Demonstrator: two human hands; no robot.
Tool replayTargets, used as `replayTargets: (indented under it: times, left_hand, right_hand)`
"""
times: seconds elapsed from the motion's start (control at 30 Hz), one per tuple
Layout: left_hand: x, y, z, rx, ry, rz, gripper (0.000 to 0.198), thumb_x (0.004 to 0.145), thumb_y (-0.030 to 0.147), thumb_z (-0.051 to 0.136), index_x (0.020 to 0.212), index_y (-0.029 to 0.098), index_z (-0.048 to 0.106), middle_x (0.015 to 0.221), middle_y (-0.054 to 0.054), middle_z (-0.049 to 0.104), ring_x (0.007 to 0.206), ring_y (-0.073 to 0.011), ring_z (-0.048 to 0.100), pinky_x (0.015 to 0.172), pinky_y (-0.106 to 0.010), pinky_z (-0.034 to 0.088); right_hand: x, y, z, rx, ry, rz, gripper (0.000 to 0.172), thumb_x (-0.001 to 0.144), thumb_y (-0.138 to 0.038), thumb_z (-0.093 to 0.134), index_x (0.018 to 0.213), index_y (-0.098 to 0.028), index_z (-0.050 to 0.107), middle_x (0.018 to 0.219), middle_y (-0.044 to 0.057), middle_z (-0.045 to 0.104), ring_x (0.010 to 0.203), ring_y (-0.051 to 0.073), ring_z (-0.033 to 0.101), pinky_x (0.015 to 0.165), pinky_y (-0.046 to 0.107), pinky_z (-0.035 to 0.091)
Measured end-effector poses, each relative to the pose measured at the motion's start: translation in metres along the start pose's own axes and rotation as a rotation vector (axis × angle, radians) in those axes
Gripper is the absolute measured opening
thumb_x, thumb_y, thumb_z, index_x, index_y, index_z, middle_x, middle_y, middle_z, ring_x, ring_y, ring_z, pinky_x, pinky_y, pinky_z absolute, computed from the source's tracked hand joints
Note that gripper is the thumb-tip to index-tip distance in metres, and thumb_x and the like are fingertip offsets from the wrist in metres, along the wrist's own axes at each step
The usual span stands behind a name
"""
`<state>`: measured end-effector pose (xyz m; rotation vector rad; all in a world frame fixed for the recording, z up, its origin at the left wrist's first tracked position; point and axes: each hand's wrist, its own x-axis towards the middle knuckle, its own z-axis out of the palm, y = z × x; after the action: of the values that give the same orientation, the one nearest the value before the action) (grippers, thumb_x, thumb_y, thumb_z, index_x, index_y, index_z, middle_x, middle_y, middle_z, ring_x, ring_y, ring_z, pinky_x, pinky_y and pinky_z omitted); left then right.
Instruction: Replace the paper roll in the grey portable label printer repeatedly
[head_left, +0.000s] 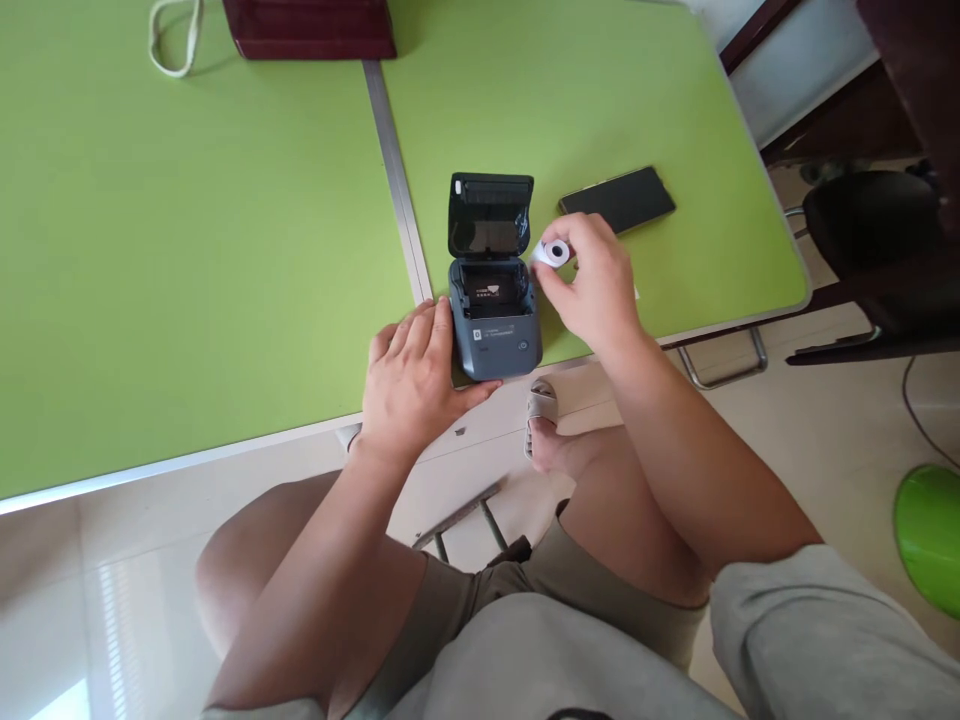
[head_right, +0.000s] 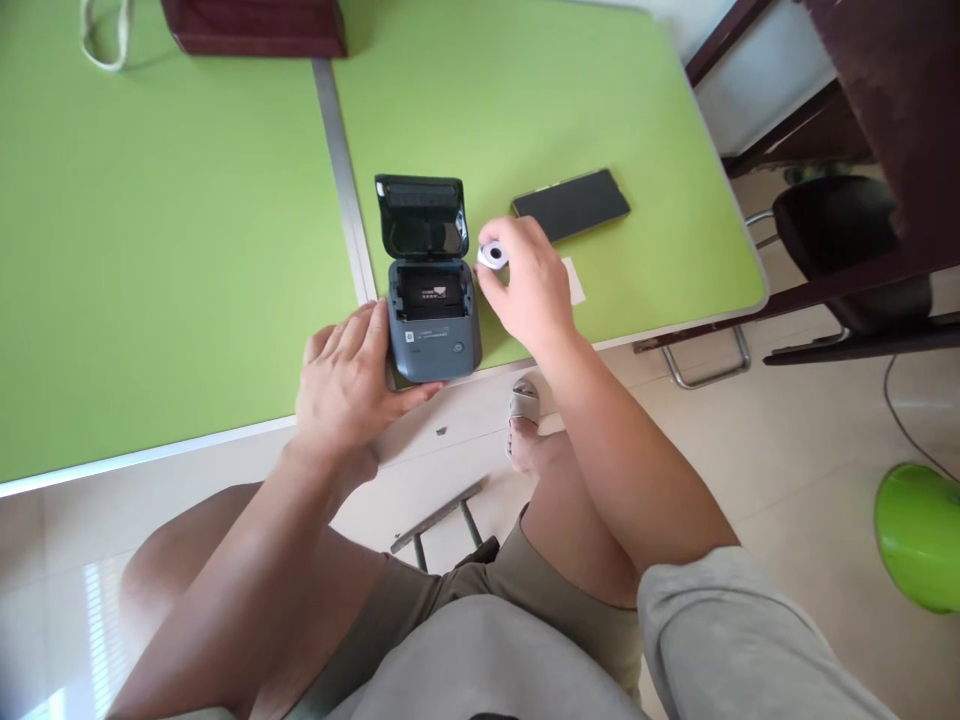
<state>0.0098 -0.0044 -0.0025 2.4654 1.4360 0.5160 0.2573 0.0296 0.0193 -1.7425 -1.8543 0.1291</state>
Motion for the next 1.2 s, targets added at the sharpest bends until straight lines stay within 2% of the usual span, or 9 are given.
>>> replayTargets:
  times: [0.17,0.3,0.47,0.63,0.73,0.83,0.93,1.07,1.2]
  left_hand:
    - [0.000,0.001,0.000,-0.013,-0.003,-0.007,0.105,0.088,0.087,0.054,0.160,0.011,0.043,0.154,-0.024,0.060,0.143,-0.0405,0.058,0.114,-0.051,0.043]
    - [0.001,0.002,-0.002,-0.002,-0.028,-0.012,0.106,0.088,0.085,0.056,0.159,0.008,0.044,0.154,-0.026,0.059,0.144,-0.0413,0.056,0.115,-0.052,0.043]
    - [0.001,0.001,-0.001,0.010,-0.027,-0.018,0.108,0.087,0.089,0.052,0.158,0.009,0.045,0.153,-0.026,0.060,0.142,-0.0411,0.058,0.115,-0.052,0.044]
    - [0.001,-0.001,0.000,0.007,-0.013,-0.014,0.107,0.088,0.090,0.047,0.159,0.011,0.044,0.153,-0.025,0.060,0.142,-0.0405,0.059,0.115,-0.052,0.044]
    - [0.001,0.000,-0.001,-0.001,-0.021,-0.021,0.106,0.088,0.091,0.045,0.159,0.013,0.044,0.153,-0.024,0.061,0.142,-0.0406,0.059,0.115,-0.052,0.043]
    - [0.002,0.001,-0.001,0.009,-0.024,-0.037,0.110,0.088,0.093,0.040,0.159,0.009,0.044,0.154,-0.027,0.059,0.143,-0.0417,0.058,0.115,-0.052,0.042]
    - [0.003,0.001,0.000,0.022,-0.030,-0.038,0.114,0.088,0.095,0.033,0.158,0.007,0.044,0.155,-0.028,0.057,0.144,-0.0419,0.057,0.115,-0.053,0.041]
    - [0.003,0.000,0.001,0.029,-0.013,-0.023,0.116,0.087,0.098,0.028,0.157,0.008,0.046,0.153,-0.027,0.060,0.141,-0.0408,0.059,0.114,-0.052,0.042]
    - [0.002,-0.001,0.002,0.038,0.016,-0.009,0.117,0.087,0.098,0.027,0.156,0.006,0.047,0.150,-0.027,0.062,0.139,-0.0405,0.061,0.112,-0.052,0.043]
  right_hand:
    - [-0.014,-0.002,-0.017,0.115,-0.058,-0.034,0.047,0.084,-0.017,0.068,0.127,-0.032,0.058,0.119,0.004,0.077,0.107,0.028,0.073,0.093,0.048,0.061]
    - [-0.025,-0.006,-0.023,0.125,-0.088,-0.063,0.049,0.082,-0.012,0.064,0.128,-0.029,0.058,0.123,0.006,0.078,0.111,0.028,0.073,0.098,0.048,0.060]
    - [-0.024,-0.003,-0.013,0.135,-0.096,-0.062,0.040,0.079,-0.011,0.065,0.116,-0.026,0.064,0.122,0.008,0.076,0.110,0.028,0.072,0.092,0.046,0.061]
    - [-0.027,0.005,-0.003,0.328,-0.123,0.018,0.057,0.084,-0.014,0.066,0.138,-0.029,0.051,0.126,0.006,0.075,0.110,0.026,0.075,0.100,0.047,0.062]
    - [-0.031,0.005,0.001,0.271,-0.158,0.034,0.061,0.086,-0.012,0.063,0.142,-0.029,0.047,0.129,0.007,0.074,0.111,0.027,0.075,0.102,0.048,0.062]
    - [-0.032,0.007,0.009,0.190,-0.153,0.005,0.063,0.082,-0.011,0.066,0.141,-0.027,0.047,0.139,0.008,0.069,0.122,0.030,0.071,0.107,0.053,0.059]
    - [-0.029,0.013,0.017,0.228,-0.082,-0.021,0.067,0.084,-0.013,0.067,0.144,-0.027,0.042,0.147,0.010,0.061,0.136,0.031,0.063,0.116,0.055,0.054]
    - [-0.027,0.017,0.020,0.351,-0.077,-0.003,0.074,0.090,-0.022,0.068,0.155,-0.031,0.033,0.130,0.007,0.067,0.117,0.026,0.071,0.111,0.052,0.058]
    - [-0.030,0.019,0.019,0.415,-0.075,-0.005,0.069,0.094,-0.030,0.067,0.156,-0.035,0.035,0.116,0.003,0.072,0.109,0.026,0.073,0.107,0.054,0.060]
